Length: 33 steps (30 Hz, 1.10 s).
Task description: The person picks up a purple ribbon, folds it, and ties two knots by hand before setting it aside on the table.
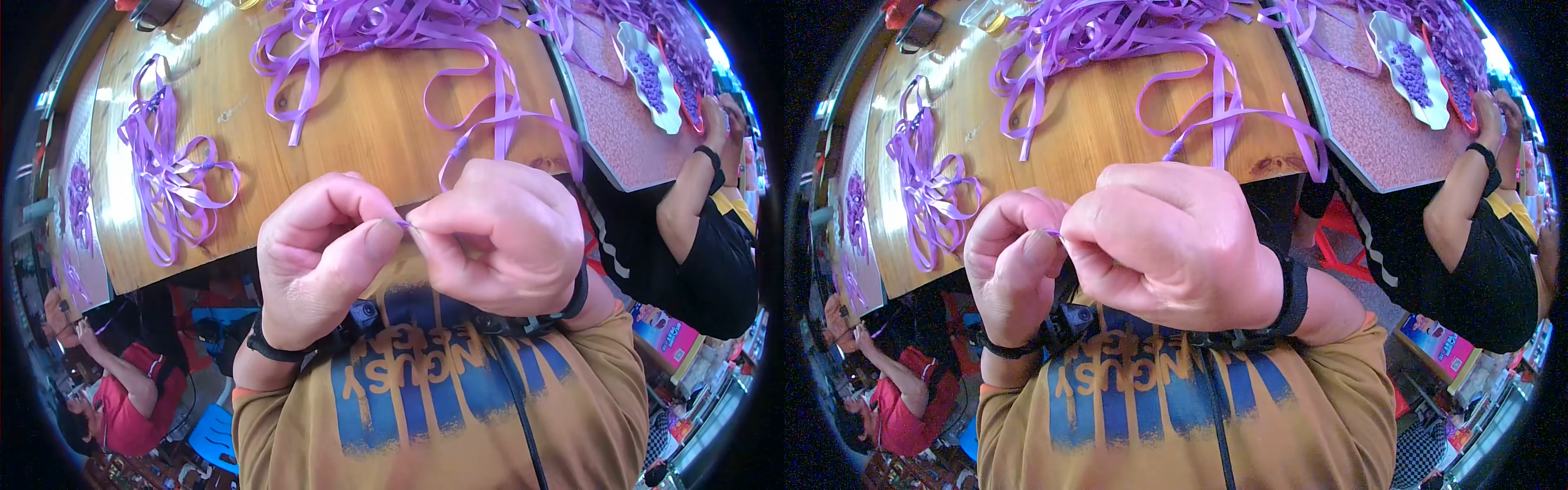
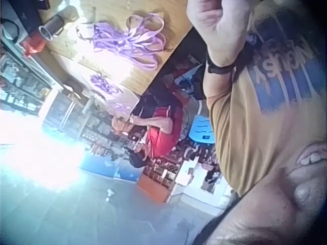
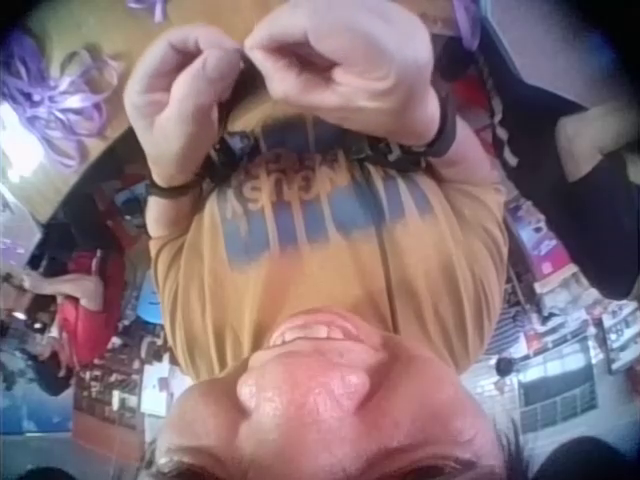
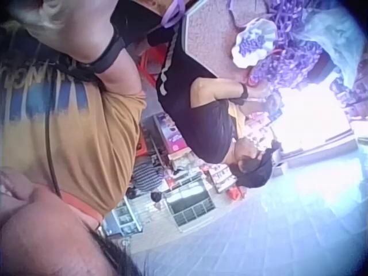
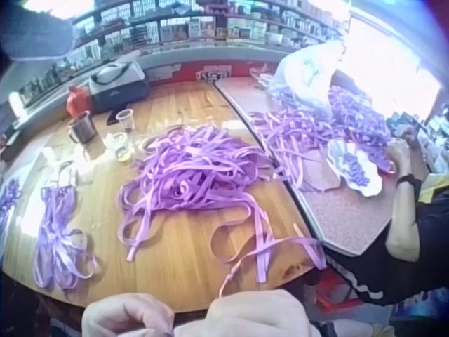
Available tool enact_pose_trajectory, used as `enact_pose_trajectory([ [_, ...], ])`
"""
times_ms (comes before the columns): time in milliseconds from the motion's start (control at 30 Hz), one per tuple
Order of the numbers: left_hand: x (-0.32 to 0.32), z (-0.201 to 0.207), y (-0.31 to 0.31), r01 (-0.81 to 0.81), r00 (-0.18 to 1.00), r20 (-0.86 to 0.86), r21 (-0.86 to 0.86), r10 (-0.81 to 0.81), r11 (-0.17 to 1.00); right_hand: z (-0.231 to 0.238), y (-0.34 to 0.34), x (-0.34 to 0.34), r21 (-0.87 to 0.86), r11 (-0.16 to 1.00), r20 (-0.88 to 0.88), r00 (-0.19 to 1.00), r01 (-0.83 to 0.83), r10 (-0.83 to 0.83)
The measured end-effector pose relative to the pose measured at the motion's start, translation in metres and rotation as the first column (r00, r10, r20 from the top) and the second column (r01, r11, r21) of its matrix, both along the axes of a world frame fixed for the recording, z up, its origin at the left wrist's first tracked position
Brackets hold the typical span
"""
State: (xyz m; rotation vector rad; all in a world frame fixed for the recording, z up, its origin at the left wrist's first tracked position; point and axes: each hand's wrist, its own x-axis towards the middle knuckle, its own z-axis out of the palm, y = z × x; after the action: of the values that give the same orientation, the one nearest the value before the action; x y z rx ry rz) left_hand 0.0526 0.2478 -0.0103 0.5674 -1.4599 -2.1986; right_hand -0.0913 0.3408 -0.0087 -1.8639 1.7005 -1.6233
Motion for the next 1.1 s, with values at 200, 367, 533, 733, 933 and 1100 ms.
enact_pose_trajectory([
  [200, 0.0, -0.001, -0.003, 0.032, 0.999, 0.008, 0.076, -0.033, 0.997, -0.005, 0.004, -0.004, -0.06, 0.997, -0.148, 0.988, -0.058, 0.048],
  [367, -0.001, -0.001, -0.003, 0.007, 0.997, 0.071, 0.094, -0.014, 0.996, -0.009, 0.004, -0.005, -0.081, 0.995, -0.19, 0.981, -0.052, 0.036],
  [533, -0.003, -0.002, 0.0, -0.047, 0.996, 0.076, -0.11, 0.055, 0.993, -0.006, 0.003, -0.004, -0.017, 0.998, -0.064, 0.996, -0.061, 0.059],
  [733, -0.008, -0.007, -0.005, -0.128, 0.991, -0.103, -0.589, 0.083, 0.798, 0.005, 0.005, -0.005, 0.167, 0.977, 0.168, 0.98, -0.133, 0.104],
  [933, -0.013, -0.009, -0.007, -0.2, 0.98, -0.188, -0.876, 0.071, 0.438, 0.001, 0.008, -0.006, 0.193, 0.97, 0.295, 0.952, -0.149, 0.087],
  [1100, -0.013, -0.003, -0.004, -0.23, 0.972, -0.234, -0.898, 0.034, 0.376, 0.005, 0.009, -0.007, 0.188, 0.975, 0.308, 0.95, -0.116, 0.053],
])
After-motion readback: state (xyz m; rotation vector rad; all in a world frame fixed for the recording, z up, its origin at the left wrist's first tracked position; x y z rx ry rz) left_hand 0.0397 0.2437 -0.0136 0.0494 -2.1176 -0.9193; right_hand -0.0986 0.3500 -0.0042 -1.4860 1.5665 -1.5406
